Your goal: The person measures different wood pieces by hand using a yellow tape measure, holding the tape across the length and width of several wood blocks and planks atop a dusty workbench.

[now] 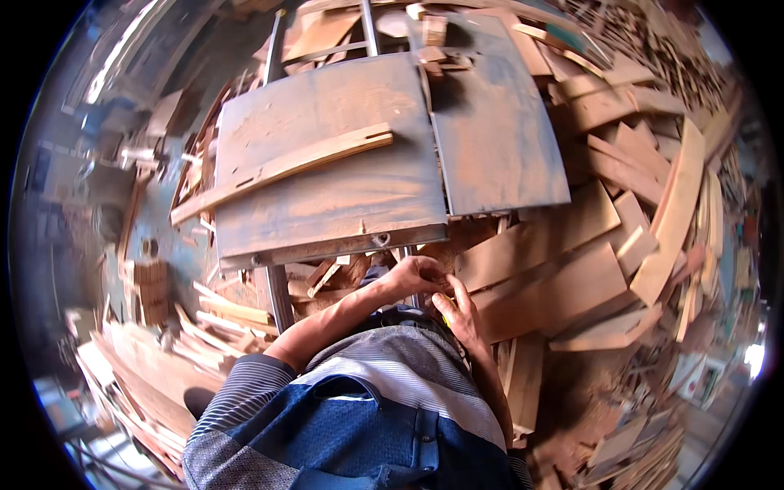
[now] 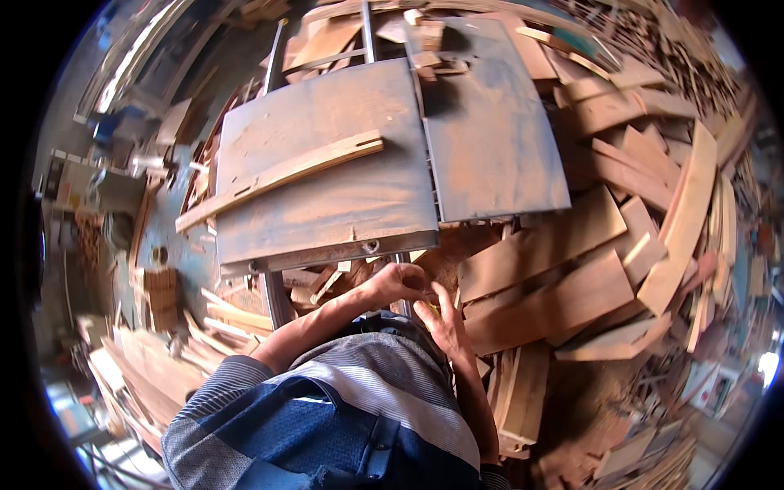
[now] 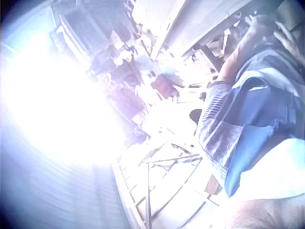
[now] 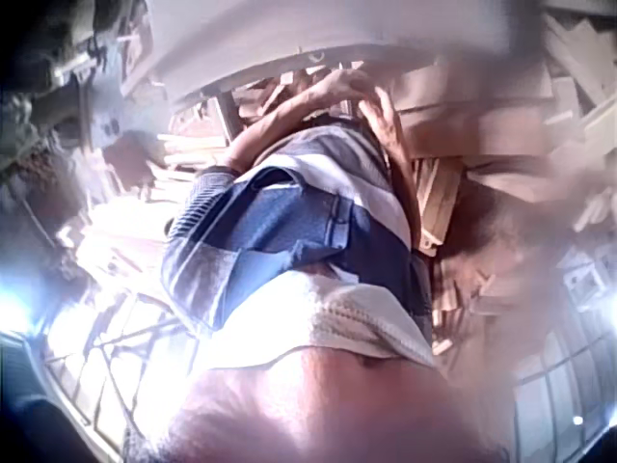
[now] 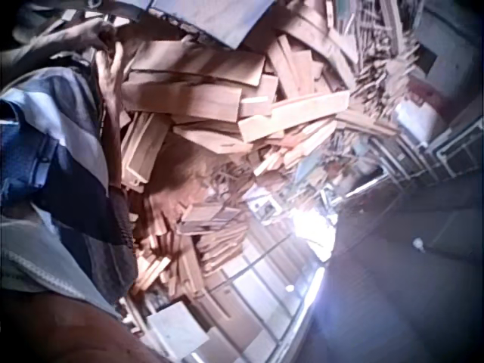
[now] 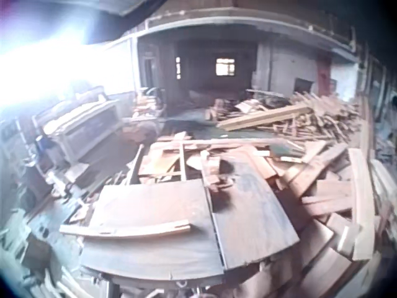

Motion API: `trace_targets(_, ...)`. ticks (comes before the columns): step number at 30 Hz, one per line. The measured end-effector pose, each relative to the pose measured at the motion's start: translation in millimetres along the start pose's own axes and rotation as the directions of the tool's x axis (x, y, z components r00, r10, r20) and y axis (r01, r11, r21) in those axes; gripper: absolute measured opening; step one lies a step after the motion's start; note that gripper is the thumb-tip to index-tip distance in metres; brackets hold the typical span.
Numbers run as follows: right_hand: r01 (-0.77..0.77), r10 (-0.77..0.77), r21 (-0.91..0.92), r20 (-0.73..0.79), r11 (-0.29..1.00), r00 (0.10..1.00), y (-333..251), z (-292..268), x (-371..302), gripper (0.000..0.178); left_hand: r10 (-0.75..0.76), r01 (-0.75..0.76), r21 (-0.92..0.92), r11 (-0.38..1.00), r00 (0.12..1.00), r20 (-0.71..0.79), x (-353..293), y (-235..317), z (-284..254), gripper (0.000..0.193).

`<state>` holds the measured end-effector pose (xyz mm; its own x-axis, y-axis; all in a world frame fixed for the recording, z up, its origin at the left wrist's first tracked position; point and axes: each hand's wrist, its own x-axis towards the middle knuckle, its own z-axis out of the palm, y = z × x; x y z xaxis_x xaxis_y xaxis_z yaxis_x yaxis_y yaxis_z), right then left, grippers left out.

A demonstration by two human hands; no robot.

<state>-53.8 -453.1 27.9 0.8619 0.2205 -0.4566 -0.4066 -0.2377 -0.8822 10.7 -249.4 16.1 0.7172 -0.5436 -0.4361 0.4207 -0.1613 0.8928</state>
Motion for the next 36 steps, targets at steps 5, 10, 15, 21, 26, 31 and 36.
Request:
trace_targets(5, -0.095, 0.156, -0.242, 0.245, 0.966, 0.957, -4, -27, 1, 0.059, -0.049, -0.094, -0.228, 0.969, 0.831, -0.554, -39, -3, -108, 0.036)
trace_targets(10, -0.109, 0.174, -0.283, 0.216, 0.953, 0.961, 12, -58, -28, 0.043, 0.033, -0.258, -0.108, 0.960, 0.489, -0.872, -86, -37, -272, 0.031)
trace_targets(15, -0.276, 0.289, -0.115, 0.124, 0.954, 0.949, -30, -58, -53, 0.034, 0.537, 0.545, 0.675, 0.498, 0.417, -0.733, -108, -80, -352, 0.061)
trace_targets(21, -0.341, 0.327, 0.105, 0.131, 0.934, 0.936, -18, -58, -61, 0.035, 0.339, 0.649, 0.676, 0.349, 0.585, -0.736, -110, -99, -417, 0.074)
trace_targets(26, -0.230, 0.233, 0.146, -0.003, 0.962, 0.972, -28, -46, -59, 0.030, 0.259, 0.557, 0.751, 0.356, 0.713, -0.652, -115, -86, -420, 0.058)
trace_targets(31, -0.145, 0.211, 0.311, -0.190, 0.939, 0.959, -20, -51, -60, 0.029, 0.347, 0.373, 0.863, 0.341, 0.803, -0.484, -94, -77, -354, 0.056)
trace_targets(36, 0.026, 0.116, 0.339, -0.391, 0.940, 0.913, -13, -70, -65, 0.028, 0.306, 0.283, 0.879, 0.384, 0.859, -0.411, -61, -69, -278, 0.069)
